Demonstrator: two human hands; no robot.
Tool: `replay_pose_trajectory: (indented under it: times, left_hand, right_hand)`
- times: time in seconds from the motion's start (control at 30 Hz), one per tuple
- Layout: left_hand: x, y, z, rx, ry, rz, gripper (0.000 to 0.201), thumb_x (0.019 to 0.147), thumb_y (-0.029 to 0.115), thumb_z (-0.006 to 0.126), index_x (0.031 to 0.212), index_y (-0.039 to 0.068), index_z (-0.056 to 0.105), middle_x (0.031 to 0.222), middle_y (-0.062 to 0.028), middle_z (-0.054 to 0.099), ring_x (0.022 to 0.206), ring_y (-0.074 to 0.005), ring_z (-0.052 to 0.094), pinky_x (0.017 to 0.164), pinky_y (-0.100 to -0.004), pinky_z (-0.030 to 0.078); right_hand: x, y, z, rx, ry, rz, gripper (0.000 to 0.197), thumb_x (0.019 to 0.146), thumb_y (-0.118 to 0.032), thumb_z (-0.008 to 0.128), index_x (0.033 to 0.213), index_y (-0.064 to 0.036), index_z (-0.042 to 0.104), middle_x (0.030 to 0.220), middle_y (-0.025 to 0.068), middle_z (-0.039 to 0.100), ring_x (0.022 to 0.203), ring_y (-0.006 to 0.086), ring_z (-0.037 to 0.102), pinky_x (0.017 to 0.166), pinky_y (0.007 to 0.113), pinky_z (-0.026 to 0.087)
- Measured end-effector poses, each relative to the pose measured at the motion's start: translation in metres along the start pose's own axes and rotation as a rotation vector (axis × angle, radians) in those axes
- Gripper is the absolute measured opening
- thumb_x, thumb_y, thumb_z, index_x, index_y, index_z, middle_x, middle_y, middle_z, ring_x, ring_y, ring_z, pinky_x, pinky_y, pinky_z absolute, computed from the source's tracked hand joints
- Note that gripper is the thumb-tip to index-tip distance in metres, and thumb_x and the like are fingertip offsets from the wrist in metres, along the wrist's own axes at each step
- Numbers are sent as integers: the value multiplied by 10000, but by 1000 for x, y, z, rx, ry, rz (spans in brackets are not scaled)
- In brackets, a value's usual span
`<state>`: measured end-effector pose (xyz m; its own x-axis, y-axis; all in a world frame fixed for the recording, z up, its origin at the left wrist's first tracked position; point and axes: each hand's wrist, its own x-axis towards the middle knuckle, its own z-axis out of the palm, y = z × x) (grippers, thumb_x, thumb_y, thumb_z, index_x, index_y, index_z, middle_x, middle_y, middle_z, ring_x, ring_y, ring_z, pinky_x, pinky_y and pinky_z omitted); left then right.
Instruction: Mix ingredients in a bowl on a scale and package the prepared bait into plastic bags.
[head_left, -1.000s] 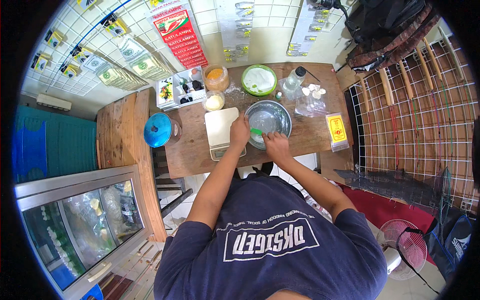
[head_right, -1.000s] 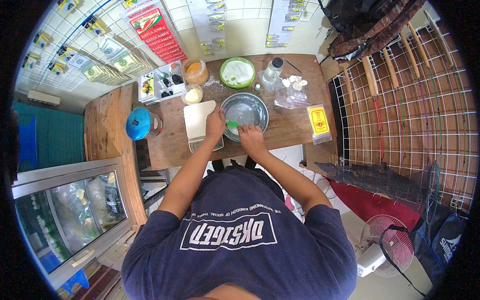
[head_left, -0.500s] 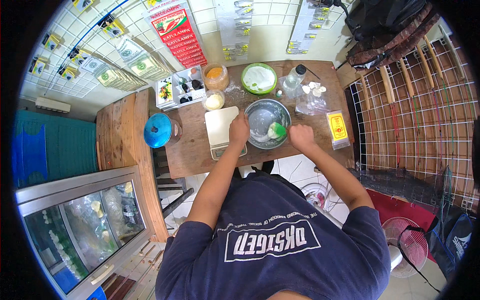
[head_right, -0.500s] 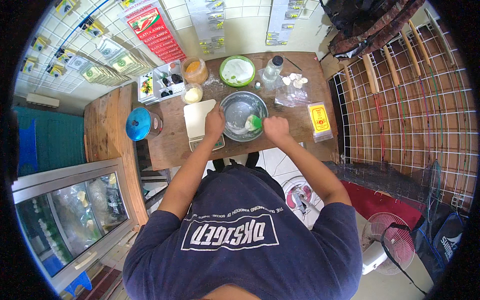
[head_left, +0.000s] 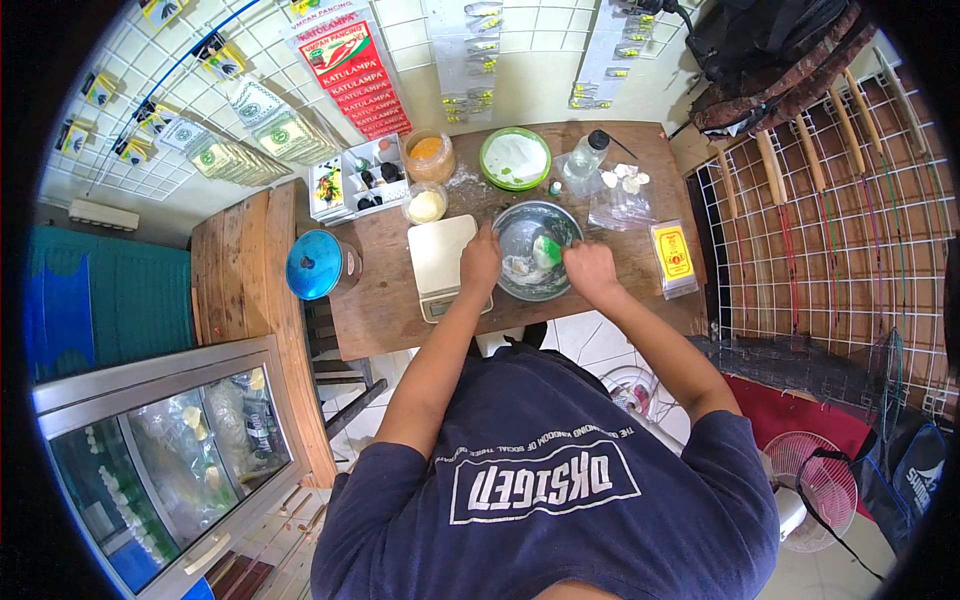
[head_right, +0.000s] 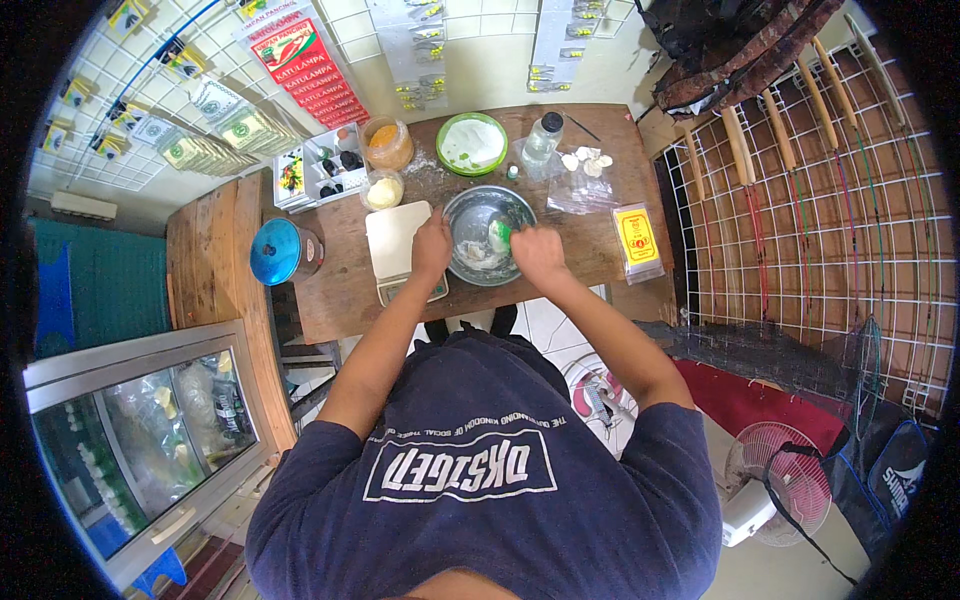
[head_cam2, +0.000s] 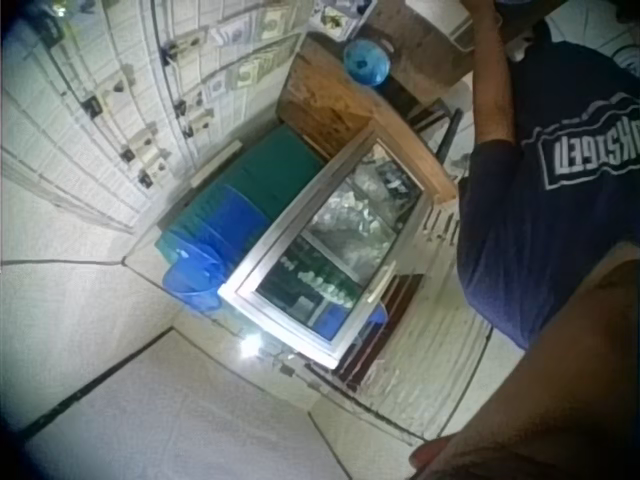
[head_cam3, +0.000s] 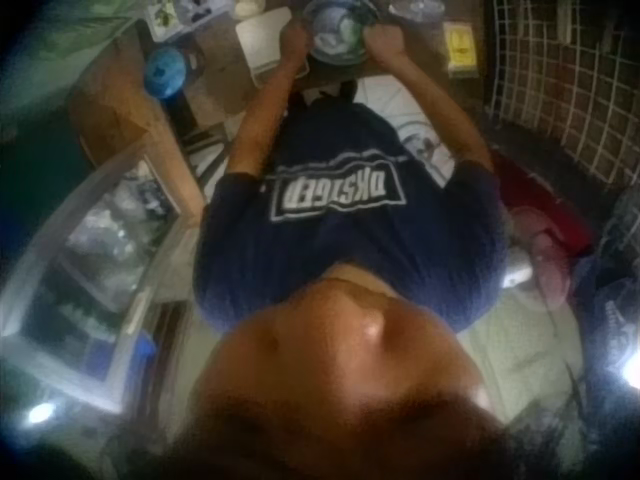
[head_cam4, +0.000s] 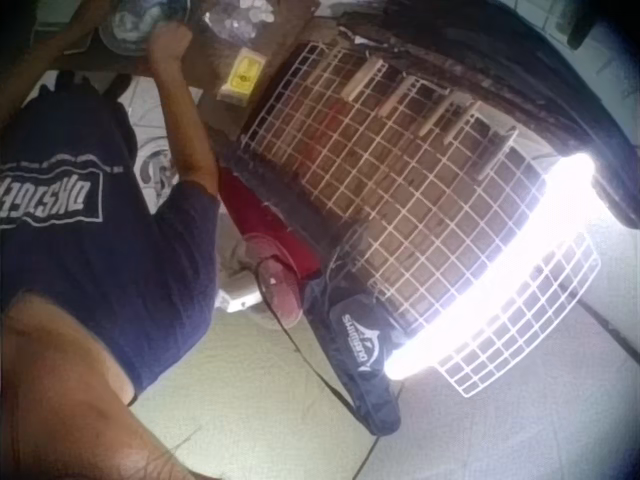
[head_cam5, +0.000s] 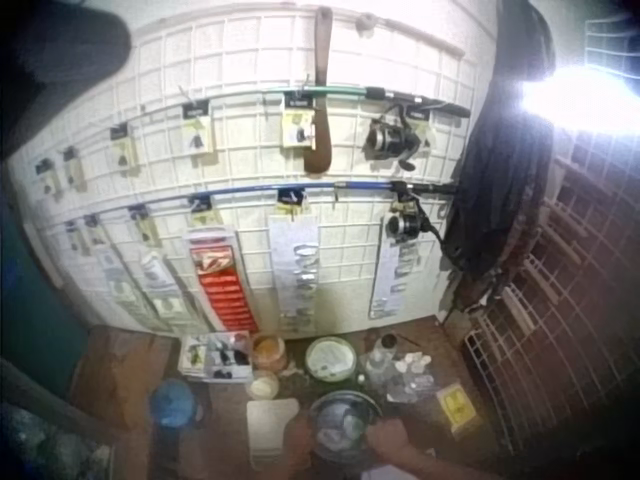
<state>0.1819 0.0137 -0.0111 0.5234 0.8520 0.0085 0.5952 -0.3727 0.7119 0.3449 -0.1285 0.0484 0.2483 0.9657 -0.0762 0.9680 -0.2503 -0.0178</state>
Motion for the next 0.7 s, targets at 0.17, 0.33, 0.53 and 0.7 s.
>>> replay_pose_trajectory:
  times: [0.17,0.33,0.53,0.7]
  left_hand:
    - [0,3,-2,15,-54,18,340,995,183,467,1241,-28,570,1046,-265,673,892,-448,662,786,-510,540]
    - [-4,-5,3,15,-24,18,341,993,183,476,1248,-22,573,1031,-275,670,880,-453,661,774,-510,539]
    - [-1,-1,0,45,-41,40,336,999,194,466,1241,-20,562,1037,-265,675,871,-452,665,768,-517,544]
    - [-3,0,-2,34,-13,5,316,993,177,474,1221,-22,565,981,-282,676,864,-455,664,757,-526,537]
  right_hand:
    - [2,-4,32,296,-131,313,254,864,-307,631,802,-89,746,813,220,702,762,382,704,699,509,553]
    - [-14,5,36,183,-193,244,246,863,-311,625,815,-107,754,823,233,700,778,392,703,713,504,557]
    - [10,3,-16,65,-194,255,219,838,-238,611,815,-70,747,829,212,714,789,390,710,721,500,565]
    - [-10,-2,18,200,-229,312,217,825,-213,607,831,-43,741,883,216,717,834,383,713,761,490,568]
